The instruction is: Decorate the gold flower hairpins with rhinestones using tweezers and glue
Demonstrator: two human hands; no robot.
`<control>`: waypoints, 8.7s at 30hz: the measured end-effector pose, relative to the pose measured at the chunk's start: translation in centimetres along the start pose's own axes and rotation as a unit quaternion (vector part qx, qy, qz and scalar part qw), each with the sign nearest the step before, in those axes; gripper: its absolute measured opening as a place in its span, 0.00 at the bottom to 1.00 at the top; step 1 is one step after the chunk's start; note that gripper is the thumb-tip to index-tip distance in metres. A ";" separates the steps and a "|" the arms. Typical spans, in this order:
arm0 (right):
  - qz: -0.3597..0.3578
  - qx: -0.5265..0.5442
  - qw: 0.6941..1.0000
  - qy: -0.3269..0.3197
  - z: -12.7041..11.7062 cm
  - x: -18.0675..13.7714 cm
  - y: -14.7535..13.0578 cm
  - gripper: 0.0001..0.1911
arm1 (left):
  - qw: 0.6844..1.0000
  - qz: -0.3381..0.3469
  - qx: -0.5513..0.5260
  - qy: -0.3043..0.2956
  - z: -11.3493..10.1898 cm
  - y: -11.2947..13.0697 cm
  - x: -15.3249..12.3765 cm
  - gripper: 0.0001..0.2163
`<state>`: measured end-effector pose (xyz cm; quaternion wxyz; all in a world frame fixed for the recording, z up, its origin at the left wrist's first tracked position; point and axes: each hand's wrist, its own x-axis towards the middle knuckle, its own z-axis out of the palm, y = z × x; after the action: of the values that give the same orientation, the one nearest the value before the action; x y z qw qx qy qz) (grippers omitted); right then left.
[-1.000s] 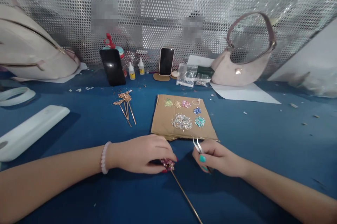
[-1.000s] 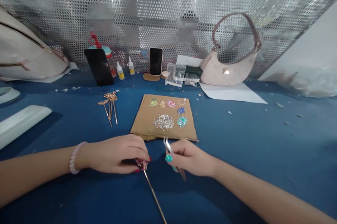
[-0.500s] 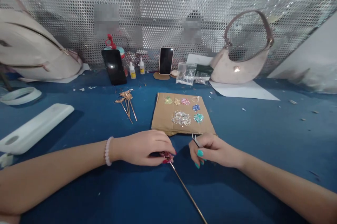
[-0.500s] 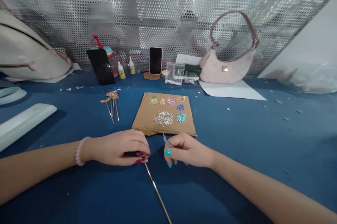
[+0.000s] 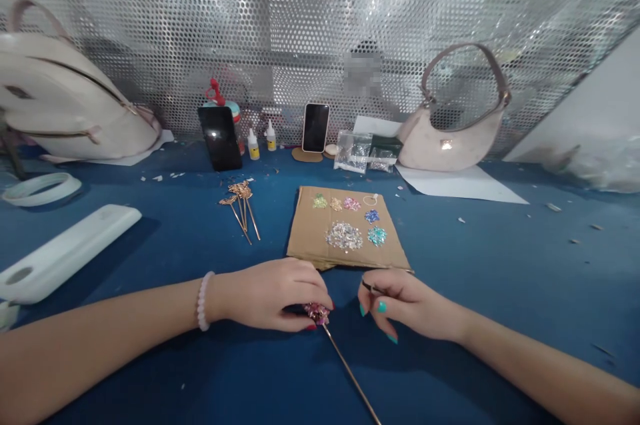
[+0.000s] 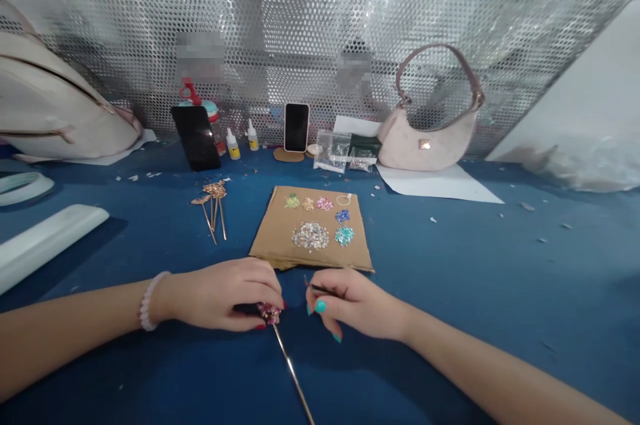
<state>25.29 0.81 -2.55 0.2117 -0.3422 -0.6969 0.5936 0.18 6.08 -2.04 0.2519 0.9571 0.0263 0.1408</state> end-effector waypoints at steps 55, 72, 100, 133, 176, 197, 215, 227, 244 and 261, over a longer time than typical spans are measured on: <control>0.012 -0.085 0.996 -0.002 0.6 0.0 -0.6 0.14 | 1.000 0.015 0.009 0.007 -0.1 0.0 0.1 0.08; -0.113 -0.224 0.958 0.141 0.9 -0.3 -0.3 0.04 | 1.000 0.006 0.006 0.008 -0.1 0.0 0.0 0.10; -0.279 -0.596 0.743 0.122 1.5 0.2 0.2 0.14 | 1.000 0.008 0.023 0.017 0.2 -0.3 -0.1 0.12; -0.283 -0.606 0.732 0.127 1.6 0.2 -0.1 0.14 | 0.999 0.027 0.034 0.024 0.4 -0.5 -0.1 0.11; -0.256 -0.573 0.766 0.138 1.3 0.1 0.3 0.09 | 1.000 0.001 0.001 0.005 0.1 -0.2 0.0 0.11; -0.242 -0.557 0.783 0.138 0.8 0.3 0.4 0.09 | 0.998 -0.050 0.002 -0.025 -0.5 0.5 0.3 0.15; -0.239 -0.552 0.787 0.140 0.7 0.3 0.7 0.08 | 0.999 -0.041 0.017 -0.029 -0.3 0.4 0.2 0.15; -0.248 -0.565 0.774 0.143 0.7 0.1 0.7 0.09 | 0.998 -0.037 0.023 -0.035 -0.4 0.4 0.1 0.17; -0.255 -0.578 0.763 0.139 0.8 0.1 0.5 0.11 | 0.999 -0.023 0.028 -0.019 -0.4 0.4 0.3 0.15; -0.259 -0.562 0.774 0.134 0.6 0.1 0.5 0.09 | 0.999 -0.017 0.044 -0.005 -0.1 0.2 0.1 0.16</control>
<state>24.93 0.46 -3.16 0.2183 -0.2825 -0.9335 -0.0329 0.21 5.96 -1.79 0.2117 0.9675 0.0476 0.1299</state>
